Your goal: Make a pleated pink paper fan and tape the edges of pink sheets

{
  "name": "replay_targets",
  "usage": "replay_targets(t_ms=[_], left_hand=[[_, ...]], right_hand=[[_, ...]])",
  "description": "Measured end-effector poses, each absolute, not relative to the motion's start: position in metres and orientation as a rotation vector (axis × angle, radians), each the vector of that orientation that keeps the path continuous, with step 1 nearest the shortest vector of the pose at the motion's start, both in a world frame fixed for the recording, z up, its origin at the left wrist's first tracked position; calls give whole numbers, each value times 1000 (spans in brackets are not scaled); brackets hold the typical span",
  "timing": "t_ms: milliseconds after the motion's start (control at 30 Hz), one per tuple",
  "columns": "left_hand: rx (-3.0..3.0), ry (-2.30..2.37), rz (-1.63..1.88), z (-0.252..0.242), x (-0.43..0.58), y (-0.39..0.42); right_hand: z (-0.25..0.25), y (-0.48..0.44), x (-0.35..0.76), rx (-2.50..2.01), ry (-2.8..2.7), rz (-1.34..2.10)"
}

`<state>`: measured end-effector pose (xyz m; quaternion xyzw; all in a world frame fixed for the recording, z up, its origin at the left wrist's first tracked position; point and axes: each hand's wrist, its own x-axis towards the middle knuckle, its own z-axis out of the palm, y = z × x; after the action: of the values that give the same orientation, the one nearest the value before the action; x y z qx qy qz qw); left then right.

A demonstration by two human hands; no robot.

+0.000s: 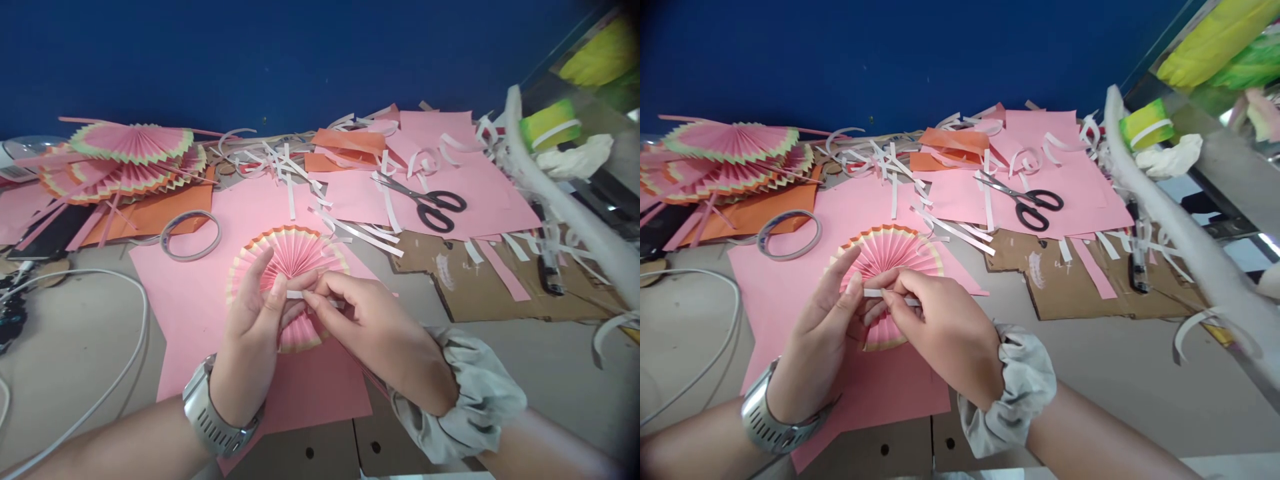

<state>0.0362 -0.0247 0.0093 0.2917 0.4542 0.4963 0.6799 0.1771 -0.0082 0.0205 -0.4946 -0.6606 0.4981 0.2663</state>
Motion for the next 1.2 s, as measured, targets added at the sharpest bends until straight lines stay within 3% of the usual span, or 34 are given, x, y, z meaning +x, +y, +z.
replay_targets(t_ms=[600, 933, 1200], left_hand=[[798, 1039, 1113, 15, 35, -26], [798, 1087, 1141, 18, 35, -24], [783, 1073, 1187, 18, 38, -29]], right_hand=[[20, -18, 176, -1352, -1983, 994], [22, -11, 178, -1390, -1799, 1301], [24, -15, 177, -1393, -1811, 1164]])
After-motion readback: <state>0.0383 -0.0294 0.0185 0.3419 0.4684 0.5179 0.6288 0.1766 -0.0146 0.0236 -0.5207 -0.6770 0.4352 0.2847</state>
